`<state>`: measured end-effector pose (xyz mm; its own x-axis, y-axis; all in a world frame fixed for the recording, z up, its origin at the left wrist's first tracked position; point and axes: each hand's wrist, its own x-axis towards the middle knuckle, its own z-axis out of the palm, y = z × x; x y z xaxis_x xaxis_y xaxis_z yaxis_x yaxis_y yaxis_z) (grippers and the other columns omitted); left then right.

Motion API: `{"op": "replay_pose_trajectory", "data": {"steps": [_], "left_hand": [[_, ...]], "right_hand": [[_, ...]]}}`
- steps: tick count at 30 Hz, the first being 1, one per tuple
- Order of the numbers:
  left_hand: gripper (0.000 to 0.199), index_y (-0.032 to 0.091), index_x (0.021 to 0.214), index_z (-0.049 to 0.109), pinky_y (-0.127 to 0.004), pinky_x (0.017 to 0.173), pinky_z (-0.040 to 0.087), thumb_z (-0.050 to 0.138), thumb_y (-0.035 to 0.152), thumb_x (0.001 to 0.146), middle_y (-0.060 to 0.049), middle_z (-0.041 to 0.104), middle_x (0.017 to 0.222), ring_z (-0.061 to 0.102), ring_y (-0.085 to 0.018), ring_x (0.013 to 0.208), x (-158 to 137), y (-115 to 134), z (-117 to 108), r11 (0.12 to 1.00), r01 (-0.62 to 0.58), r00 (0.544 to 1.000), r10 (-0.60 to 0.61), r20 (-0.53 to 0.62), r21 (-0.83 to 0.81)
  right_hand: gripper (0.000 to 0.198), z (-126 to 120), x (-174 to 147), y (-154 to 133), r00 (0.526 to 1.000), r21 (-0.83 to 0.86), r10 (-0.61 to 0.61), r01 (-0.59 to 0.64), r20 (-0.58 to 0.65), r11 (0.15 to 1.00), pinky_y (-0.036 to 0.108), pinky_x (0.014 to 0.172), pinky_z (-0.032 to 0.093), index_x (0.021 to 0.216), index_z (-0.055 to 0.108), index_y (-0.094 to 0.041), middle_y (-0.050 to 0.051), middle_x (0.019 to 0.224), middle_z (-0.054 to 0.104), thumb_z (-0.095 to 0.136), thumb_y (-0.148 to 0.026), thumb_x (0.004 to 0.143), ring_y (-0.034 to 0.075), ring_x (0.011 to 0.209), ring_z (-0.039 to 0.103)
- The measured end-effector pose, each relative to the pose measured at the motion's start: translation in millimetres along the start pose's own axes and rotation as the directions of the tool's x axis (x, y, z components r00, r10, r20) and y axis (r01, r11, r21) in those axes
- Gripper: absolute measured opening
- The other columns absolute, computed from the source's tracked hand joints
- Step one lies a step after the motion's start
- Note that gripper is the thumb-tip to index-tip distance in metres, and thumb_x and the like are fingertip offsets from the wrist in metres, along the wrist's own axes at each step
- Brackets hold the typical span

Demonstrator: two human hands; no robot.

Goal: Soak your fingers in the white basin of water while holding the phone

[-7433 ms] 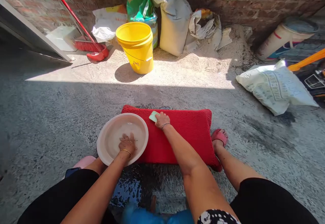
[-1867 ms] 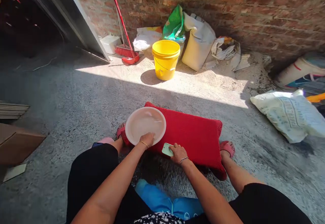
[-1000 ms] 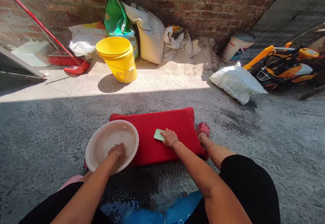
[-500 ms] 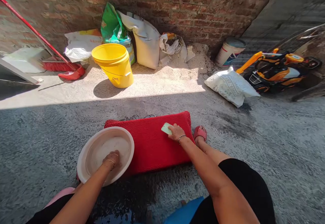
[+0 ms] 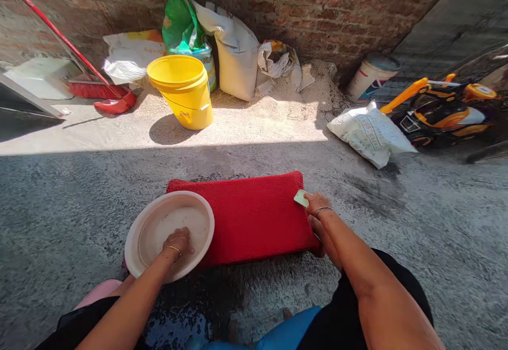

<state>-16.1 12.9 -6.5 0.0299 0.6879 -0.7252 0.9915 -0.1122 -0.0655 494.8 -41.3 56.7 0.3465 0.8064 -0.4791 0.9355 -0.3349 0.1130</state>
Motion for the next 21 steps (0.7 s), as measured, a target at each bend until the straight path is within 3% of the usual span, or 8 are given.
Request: {"op": "replay_pose_trajectory", "data": {"steps": [2,3,5,8,12,15,18,21], "left_hand": [[0.055,0.019,0.115,0.054,-0.039,0.09,0.048,0.074,0.035,0.066,-0.016,0.058,0.124,0.059,-0.032,0.114,-0.8,0.4,0.0,1.0,-0.005,1.0,0.005,-0.008,-0.01],[0.056,0.02,0.116,0.054,-0.04,0.09,0.048,0.074,0.034,0.066,-0.015,0.058,0.124,0.059,-0.032,0.114,-1.0,0.8,0.0,1.0,-0.007,1.0,0.007,-0.01,-0.014],[0.057,0.02,0.116,0.054,-0.04,0.089,0.048,0.075,0.034,0.065,-0.016,0.058,0.125,0.059,-0.033,0.114,-1.2,1.7,-0.3,1.0,-0.003,1.0,0.002,-0.009,-0.016],[0.059,0.019,0.117,0.054,-0.039,0.088,0.049,0.076,0.034,0.064,-0.016,0.057,0.126,0.059,-0.033,0.114,-1.6,2.8,-1.0,1.0,0.009,1.0,-0.009,0.001,-0.01],[0.059,0.02,0.117,0.054,-0.038,0.089,0.048,0.075,0.035,0.065,-0.015,0.057,0.126,0.059,-0.031,0.115,-2.2,2.9,-1.0,1.0,0.018,1.0,-0.018,0.011,0.005],[0.06,0.02,0.117,0.053,-0.038,0.09,0.048,0.076,0.035,0.064,-0.014,0.057,0.127,0.058,-0.031,0.115,-1.8,3.1,-0.5,0.999,0.03,0.999,-0.03,0.02,0.013],[0.061,0.019,0.118,0.052,-0.038,0.09,0.048,0.076,0.034,0.064,-0.016,0.057,0.127,0.059,-0.032,0.115,-1.3,4.0,-0.9,0.999,0.033,0.999,-0.033,0.027,0.008],[0.06,0.018,0.117,0.053,-0.039,0.089,0.049,0.076,0.032,0.064,-0.017,0.057,0.126,0.059,-0.033,0.114,-2.0,5.3,-2.6,0.999,0.032,0.999,-0.032,0.035,-0.006]], "right_hand": [[0.043,-9.4,-3.5,22.9,0.991,-0.032,0.135,-0.135,0.012,0.99,0.036,0.075,0.04,0.118,0.065,-0.01,0.022,0.111,0.057,0.058,-0.038,0.087,0.028,0.096,0.058],[0.043,-14.1,-3.6,20.7,0.987,-0.045,0.157,-0.156,0.018,0.987,0.036,0.075,0.04,0.119,0.064,-0.01,0.023,0.113,0.056,0.056,-0.038,0.088,0.028,0.097,0.058],[0.042,-21.8,-0.1,-9.8,0.993,-0.039,0.114,-0.114,-0.003,0.993,0.035,0.077,0.04,0.124,0.061,-0.015,0.02,0.118,0.054,0.055,-0.038,0.088,0.027,0.099,0.058],[0.046,-27.2,8.5,-102.5,0.991,-0.004,-0.113,0.113,-0.067,0.994,0.033,0.082,0.041,0.129,0.056,-0.024,0.014,0.123,0.052,0.058,-0.04,0.086,0.025,0.104,0.056],[0.049,-25.5,10.1,-238.4,0.896,0.025,-0.436,0.439,-0.08,0.898,0.034,0.086,0.041,0.131,0.053,-0.028,0.011,0.124,0.05,0.057,-0.044,0.085,0.025,0.107,0.054],[0.05,-22.0,10.8,-290.8,0.841,0.044,-0.539,0.54,-0.039,0.84,0.036,0.089,0.04,0.132,0.051,-0.029,0.011,0.126,0.049,0.054,-0.047,0.086,0.025,0.109,0.053],[0.05,-17.6,23.4,-273.3,0.858,0.035,-0.514,0.514,-0.014,0.857,0.036,0.089,0.04,0.133,0.052,-0.029,0.011,0.126,0.05,0.056,-0.043,0.085,0.026,0.109,0.054],[0.054,-9.3,40.7,-191.9,0.925,0.01,-0.378,0.378,-0.027,0.926,0.035,0.087,0.04,0.137,0.05,-0.03,0.012,0.125,0.051,0.058,-0.037,0.083,0.026,0.108,0.055]]}}
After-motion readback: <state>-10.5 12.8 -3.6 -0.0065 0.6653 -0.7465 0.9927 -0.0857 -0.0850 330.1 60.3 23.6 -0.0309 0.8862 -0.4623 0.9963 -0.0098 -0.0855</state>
